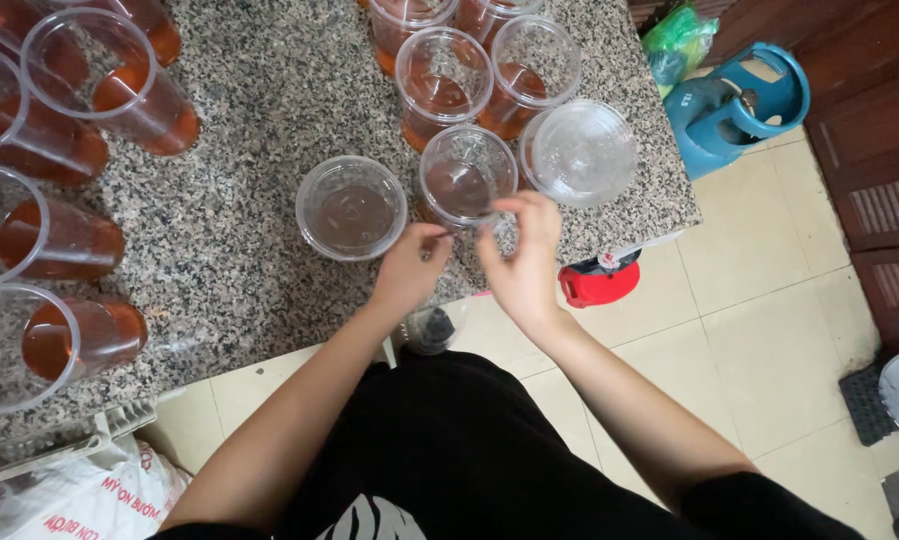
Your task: The person prepares multiple plastic cups of tea by unpacking plastic lids from a bag and then placing a lid onto each cup.
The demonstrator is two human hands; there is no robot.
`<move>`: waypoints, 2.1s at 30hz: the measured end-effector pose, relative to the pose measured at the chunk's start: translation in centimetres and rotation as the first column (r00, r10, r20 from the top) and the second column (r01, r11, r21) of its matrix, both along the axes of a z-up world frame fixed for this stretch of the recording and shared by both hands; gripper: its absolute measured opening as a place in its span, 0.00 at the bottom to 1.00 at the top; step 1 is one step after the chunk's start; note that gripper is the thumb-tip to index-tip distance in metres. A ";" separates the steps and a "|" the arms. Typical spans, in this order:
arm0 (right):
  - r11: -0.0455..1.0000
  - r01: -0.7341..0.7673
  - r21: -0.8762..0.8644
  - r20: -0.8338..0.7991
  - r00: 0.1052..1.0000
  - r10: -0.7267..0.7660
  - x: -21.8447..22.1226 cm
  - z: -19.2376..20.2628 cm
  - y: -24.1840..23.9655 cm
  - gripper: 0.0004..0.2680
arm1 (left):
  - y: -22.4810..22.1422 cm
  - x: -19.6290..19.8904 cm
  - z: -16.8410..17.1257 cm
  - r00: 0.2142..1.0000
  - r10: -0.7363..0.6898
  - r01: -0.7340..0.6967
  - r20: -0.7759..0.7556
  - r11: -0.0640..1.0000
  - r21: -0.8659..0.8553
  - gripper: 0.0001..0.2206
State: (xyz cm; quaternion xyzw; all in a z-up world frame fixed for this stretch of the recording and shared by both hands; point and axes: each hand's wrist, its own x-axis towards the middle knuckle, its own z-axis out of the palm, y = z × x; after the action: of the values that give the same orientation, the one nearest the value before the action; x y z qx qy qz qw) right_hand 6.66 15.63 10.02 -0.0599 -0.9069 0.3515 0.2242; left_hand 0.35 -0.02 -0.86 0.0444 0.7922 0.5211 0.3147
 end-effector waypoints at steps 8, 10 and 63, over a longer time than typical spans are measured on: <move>0.151 0.502 -0.851 0.517 0.852 0.083 -1.2 -4.4 2.7 0.14 | 2.2 2.0 3.0 0.920 0.363 -0.392 0.149 0.849 0.355 0.20; 0.082 0.466 -0.881 0.473 0.869 0.145 -1.4 -4.4 2.8 0.12 | 2.7 2.0 2.6 0.911 0.380 -0.413 0.162 0.822 0.392 0.20; 0.669 -0.741 -0.050 0.274 0.634 0.723 -0.9 5.5 -13.9 0.44 | -15.9 -0.2 11.2 0.750 0.498 -0.658 0.436 0.633 0.408 0.15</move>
State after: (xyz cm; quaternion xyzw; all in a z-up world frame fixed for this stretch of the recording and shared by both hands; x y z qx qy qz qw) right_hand 5.80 1.72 15.56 0.2730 -0.8859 0.3699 -0.0616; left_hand 0.12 -15.96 10.35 -0.2030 0.5303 0.7952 0.2126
